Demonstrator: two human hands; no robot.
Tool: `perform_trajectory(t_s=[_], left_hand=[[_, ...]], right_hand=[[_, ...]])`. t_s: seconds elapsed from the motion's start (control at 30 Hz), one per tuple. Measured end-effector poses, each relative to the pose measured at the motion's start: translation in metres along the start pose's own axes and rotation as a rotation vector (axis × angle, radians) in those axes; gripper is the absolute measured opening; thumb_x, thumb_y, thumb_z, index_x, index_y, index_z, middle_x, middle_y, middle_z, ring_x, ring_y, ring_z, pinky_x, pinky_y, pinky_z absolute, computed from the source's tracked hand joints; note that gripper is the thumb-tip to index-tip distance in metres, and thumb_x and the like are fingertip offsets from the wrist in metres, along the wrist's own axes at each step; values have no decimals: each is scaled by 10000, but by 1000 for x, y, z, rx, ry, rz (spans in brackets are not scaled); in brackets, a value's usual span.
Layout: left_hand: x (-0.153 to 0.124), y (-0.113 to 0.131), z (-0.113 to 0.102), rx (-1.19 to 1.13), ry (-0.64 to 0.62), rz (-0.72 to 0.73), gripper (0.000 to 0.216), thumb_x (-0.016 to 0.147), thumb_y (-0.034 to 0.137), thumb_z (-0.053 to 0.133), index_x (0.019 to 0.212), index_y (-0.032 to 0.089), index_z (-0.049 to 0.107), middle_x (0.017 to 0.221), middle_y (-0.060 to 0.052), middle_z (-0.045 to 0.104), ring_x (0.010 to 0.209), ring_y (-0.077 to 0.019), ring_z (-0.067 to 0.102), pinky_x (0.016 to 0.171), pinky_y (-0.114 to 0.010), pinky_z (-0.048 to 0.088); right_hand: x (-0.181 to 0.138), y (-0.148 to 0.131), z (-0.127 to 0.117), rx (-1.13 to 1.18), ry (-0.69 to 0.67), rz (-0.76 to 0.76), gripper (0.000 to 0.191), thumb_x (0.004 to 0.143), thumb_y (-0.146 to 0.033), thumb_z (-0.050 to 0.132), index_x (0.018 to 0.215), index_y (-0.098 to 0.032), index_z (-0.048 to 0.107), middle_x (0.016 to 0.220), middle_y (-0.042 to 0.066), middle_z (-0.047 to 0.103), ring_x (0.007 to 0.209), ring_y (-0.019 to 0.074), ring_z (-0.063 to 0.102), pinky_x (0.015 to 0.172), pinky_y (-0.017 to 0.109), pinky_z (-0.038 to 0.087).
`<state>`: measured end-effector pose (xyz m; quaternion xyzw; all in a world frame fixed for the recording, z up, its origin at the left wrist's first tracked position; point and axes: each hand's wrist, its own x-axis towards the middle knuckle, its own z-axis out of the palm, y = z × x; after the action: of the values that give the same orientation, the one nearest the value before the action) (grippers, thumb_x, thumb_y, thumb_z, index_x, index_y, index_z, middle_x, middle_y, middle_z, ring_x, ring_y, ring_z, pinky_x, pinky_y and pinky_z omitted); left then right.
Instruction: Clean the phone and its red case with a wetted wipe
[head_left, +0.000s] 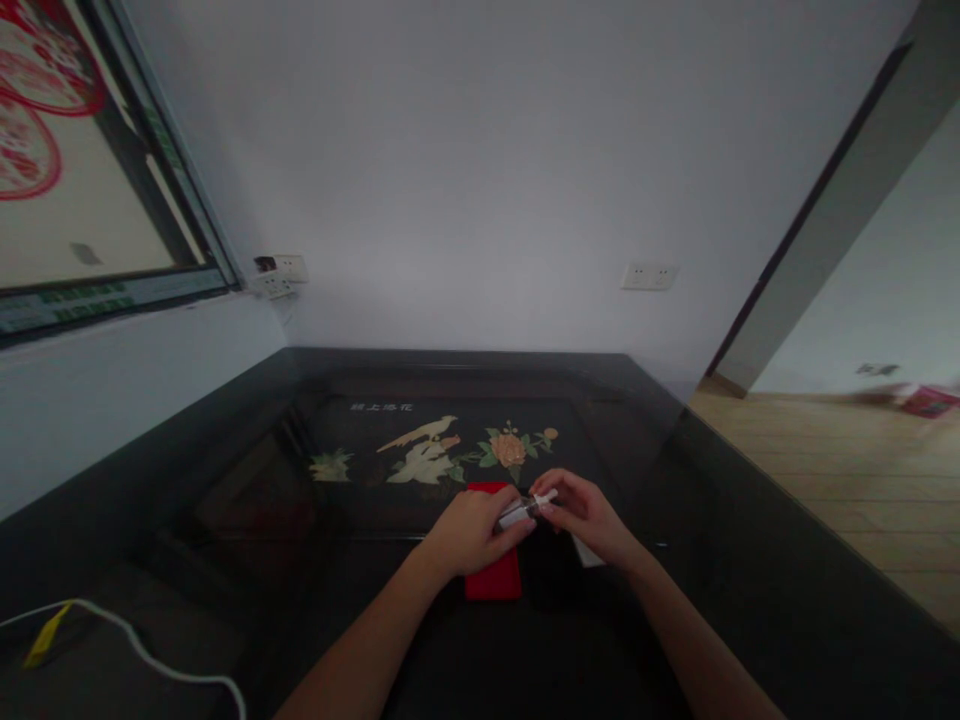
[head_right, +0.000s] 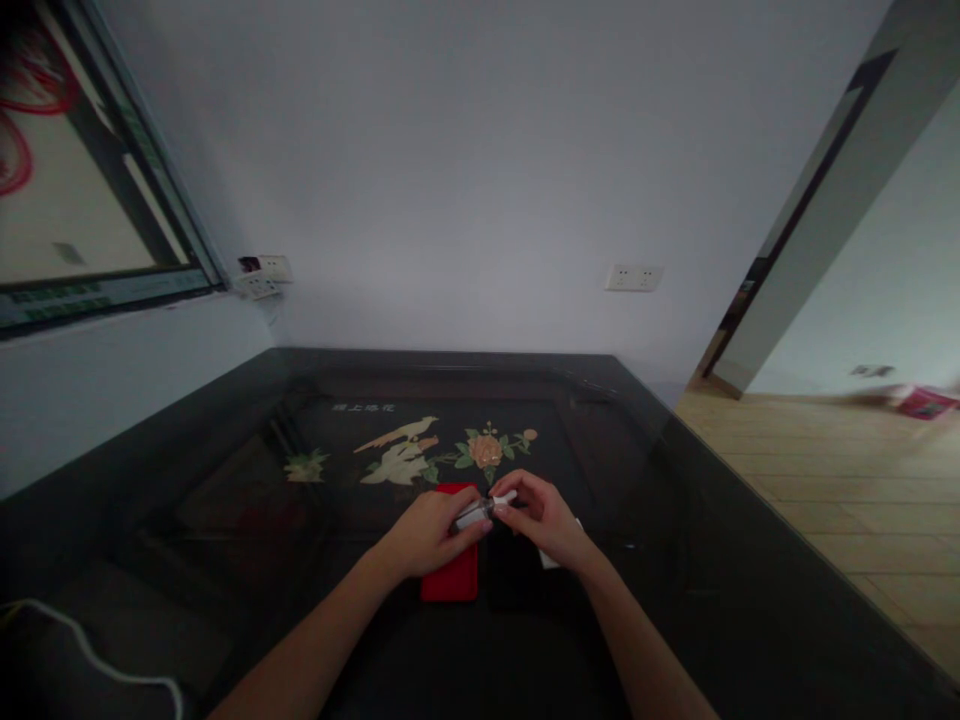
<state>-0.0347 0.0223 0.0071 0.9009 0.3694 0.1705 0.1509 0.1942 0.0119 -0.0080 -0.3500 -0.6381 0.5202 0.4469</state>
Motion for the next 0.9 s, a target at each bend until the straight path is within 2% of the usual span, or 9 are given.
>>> perform_trajectory(t_s=[0.17,0.33,0.43,0.6,0.73,0.9], left_hand=[[0,1,-1,22,7,3,362,1015,567,417,1058,235,556,826,-14,686,759,-199,660,640,-259,374],[0,0,-1,34,4,-13,353,1010,564,432,1044,235,556,834,-17,691,771,-204,669,646,-260,382],[0,0,-1,32,7,-16,347,1009,561,438,1047,237,556,833,-15,694,778,-206,673,654,-261,386],[0,0,-4,14,4,-30,350,998,567,458,1059,240,567,824,-10,693,762,-193,666,640,-257,382],[0,0,-4,9,2,-14,341,989,563,478,1066,246,576,843,-9,700,763,-194,670,641,-260,386],[0,0,-4,27,13,-19,353,994,567,461,1035,236,575,838,-16,699,764,-201,675,632,-261,383]], right_hand=[[3,5,3,-81,100,84,348,897,-528,685,1041,-219,616,885,30,655,771,174,633,524,223,474],[2,4,2,-282,97,88,328,950,-530,611,936,-205,661,736,0,636,634,134,596,515,215,434],[1,2,0,-244,82,100,320,934,-523,637,966,-206,667,742,3,638,628,133,596,497,210,447],[1,1,-1,-30,14,82,373,880,-517,708,1078,-204,659,852,34,652,765,174,645,532,230,525],[2,5,2,-75,26,82,391,913,-530,666,1135,-210,642,860,24,632,708,147,618,512,215,518],[3,9,3,-169,14,151,363,921,-557,642,934,-194,624,666,-36,560,517,97,526,436,186,428]])
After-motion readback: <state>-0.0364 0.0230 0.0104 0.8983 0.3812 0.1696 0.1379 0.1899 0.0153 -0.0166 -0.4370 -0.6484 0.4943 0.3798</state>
